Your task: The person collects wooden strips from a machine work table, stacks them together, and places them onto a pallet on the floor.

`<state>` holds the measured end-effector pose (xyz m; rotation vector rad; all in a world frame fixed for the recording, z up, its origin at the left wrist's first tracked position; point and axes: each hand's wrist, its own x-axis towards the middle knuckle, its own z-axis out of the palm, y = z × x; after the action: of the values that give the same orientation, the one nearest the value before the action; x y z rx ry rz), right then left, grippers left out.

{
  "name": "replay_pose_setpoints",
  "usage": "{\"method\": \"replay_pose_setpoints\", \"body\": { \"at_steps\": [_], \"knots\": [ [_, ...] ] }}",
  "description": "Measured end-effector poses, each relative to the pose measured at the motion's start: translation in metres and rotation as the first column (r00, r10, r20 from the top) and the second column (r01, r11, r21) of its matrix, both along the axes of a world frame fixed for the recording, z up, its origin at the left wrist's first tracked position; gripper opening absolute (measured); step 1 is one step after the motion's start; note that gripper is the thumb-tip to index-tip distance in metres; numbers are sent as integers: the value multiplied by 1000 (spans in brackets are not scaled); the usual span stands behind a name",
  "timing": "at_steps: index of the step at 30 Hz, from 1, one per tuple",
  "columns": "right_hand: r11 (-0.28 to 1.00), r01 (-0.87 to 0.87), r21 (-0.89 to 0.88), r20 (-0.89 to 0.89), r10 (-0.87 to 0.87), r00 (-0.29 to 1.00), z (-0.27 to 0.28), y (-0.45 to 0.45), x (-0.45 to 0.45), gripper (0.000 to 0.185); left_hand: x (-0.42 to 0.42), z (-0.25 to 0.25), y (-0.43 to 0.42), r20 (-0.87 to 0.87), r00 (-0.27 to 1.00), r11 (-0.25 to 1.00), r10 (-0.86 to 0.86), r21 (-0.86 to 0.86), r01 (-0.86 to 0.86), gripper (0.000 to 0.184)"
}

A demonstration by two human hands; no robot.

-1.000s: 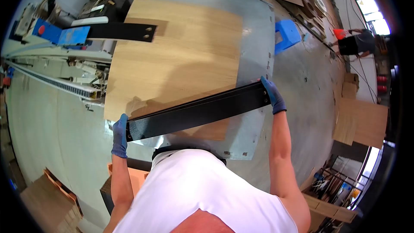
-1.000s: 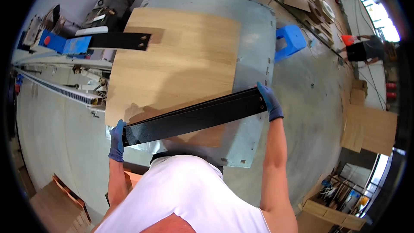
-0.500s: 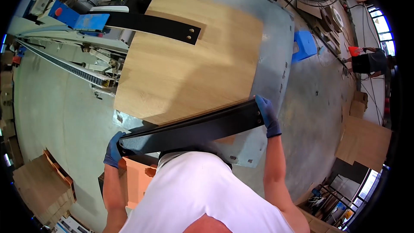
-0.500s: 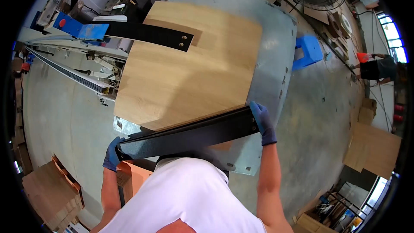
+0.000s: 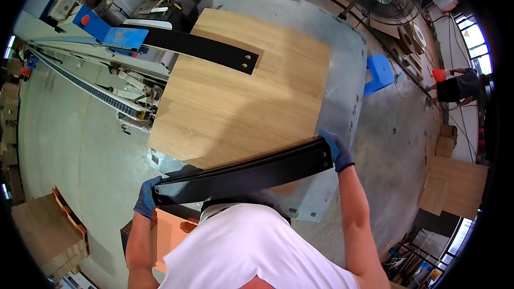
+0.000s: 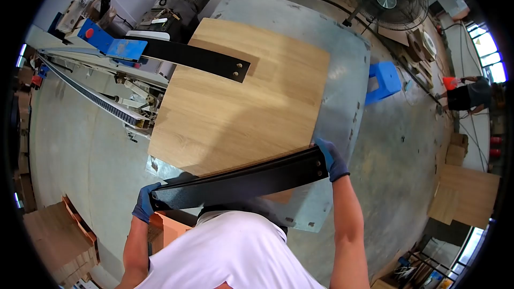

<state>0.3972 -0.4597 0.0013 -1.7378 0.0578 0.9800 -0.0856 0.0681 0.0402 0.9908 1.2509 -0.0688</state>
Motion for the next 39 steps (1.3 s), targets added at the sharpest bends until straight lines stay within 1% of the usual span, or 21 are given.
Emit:
{"method": "replay_pose_setpoints", "body": {
  "at_steps": [3,5,7,9,10,12,14,15,17,19,20,21,23,24,26,28,29,31,33,35,39],
  "knots": [
    [996,-82,-27,144,85,986,-4,-7,-1,33,9,6,5,-83,997,998,9,65,-4,42],
    [998,34,55,160,-42,986,8,-7,-5,35,27,21,8,-177,982,994,60,97,-43,51],
    [975,187,117,138,-203,969,20,-8,-9,37,53,34,15,75,997,985,31,165,-43,59],
    [905,390,172,94,-409,908,21,-2,-7,35,93,50,25,278,947,920,-161,390,42,65],
    [849,496,181,-12,-502,865,21,-1,-6,37,117,61,32,307,915,868,-263,489,86,68],
    [798,494,345,147,-566,811,8,-1,-12,36,159,67,41,369,839,789,-400,604,111,73],
    [760,452,467,273,-610,744,-5,0,-23,37,193,37,56,495,732,774,-468,629,70,75],
    [751,417,513,327,-619,714,-10,2,-29,39,203,15,64,583,690,821,-430,571,29,76],
    [746,394,536,368,-627,687,-35,-3,-33,45,220,-28,71,619,658,817,-428,577,-12,76],
    [738,347,579,377,-619,689,-42,-10,-41,47,221,-54,67,541,769,790,-340,608,-79,73],
    [751,350,560,411,-619,669,-48,-10,-41,49,216,-63,74,483,750,693,-452,719,-46,67],
    [765,351,540,445,-613,653,-50,-12,-44,50,212,-74,76,720,656,889,-227,428,-162,55],
    [812,359,461,511,-573,641,-44,-7,-49,52,214,-75,77,589,747,788,-309,598,-145,54],
    [837,364,408,542,-543,642,-35,2,-50,53,216,-63,75,395,806,649,-442,761,-17,52],
    [878,310,364,568,-473,674,-33,9,-48,59,211,-66,89,447,772,717,-452,697,16,53],
    [831,279,482,413,-496,764,-32,-1,-46,64,211,-59,88,491,755,761,-434,649,15,54],
    [801,273,533,336,-496,801,-31,-5,-46,67,209,-60,91,593,721,861,-360,508,13,63],
    [783,244,572,296,-474,829,-29,-4,-48,77,208,-61,93,611,686,872,-395,485,71,81],
    [752,273,600,271,-513,814,-26,9,-52,80,211,-60,88,628,688,889,-364,454,57,86],
    [758,274,592,289,-517,806,-23,13,-53,77,211,-60,84,666,697,931,-265,365,5,82],
    [741,362,565,269,-581,768,-27,7,-59,67,210,-62,90,640,687,891,-344,454,23,72]
  ]
}}
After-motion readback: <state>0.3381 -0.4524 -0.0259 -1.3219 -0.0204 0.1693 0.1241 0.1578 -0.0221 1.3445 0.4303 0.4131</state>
